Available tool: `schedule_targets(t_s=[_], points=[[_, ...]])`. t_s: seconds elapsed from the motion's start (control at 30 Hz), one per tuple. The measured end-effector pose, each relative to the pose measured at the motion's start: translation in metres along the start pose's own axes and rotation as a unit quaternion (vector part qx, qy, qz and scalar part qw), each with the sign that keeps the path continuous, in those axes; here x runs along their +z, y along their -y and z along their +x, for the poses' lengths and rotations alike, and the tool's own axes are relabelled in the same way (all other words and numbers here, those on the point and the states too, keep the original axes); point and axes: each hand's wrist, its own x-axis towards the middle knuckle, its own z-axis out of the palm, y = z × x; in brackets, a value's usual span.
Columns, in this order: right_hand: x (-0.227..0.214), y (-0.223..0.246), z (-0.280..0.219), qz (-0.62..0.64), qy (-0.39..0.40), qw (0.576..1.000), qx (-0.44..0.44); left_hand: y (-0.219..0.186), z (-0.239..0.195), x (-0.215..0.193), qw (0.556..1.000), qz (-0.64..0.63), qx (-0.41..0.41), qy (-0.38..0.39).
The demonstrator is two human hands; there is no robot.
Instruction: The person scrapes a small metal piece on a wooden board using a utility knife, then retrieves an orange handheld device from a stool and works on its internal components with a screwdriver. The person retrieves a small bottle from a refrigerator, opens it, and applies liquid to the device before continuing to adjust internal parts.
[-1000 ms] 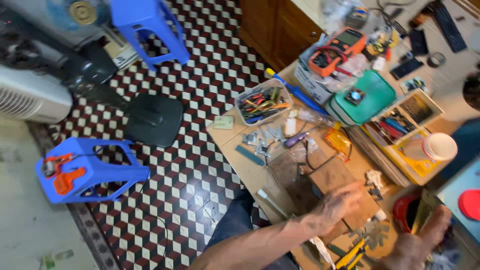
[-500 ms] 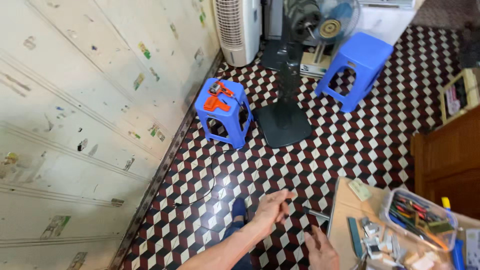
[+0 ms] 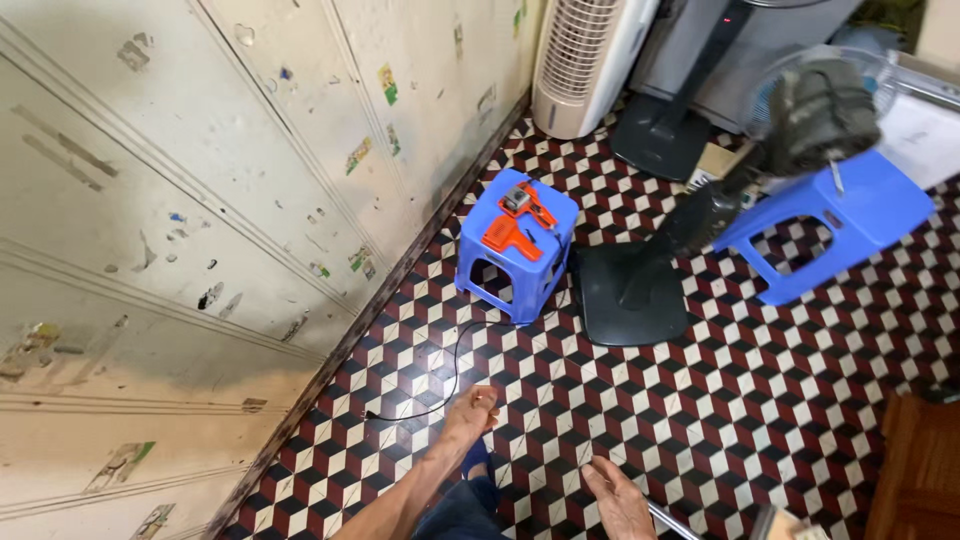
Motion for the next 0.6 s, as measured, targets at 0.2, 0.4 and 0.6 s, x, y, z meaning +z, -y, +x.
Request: schedule_targets(t_s=[0.2,0.4,0.6], points=[[-0.003,0.055,0.034,-0.019,0.028,0.999,-0.001,-0.020,0.042,-0.011,0.998,-0.048,-0.033,-0.030],[-0.027,0.112,0.085,-0.054,0.028,0.998,-0.022,-0.046,0.101,-0.016,0.986,0.108,0.123,-0.036],[-0.062,0.189,0.146,-0.015,0.017,0.997,-0.070,-0.119,0.148,-0.013,0.964,0.230,0.098,-0.092]])
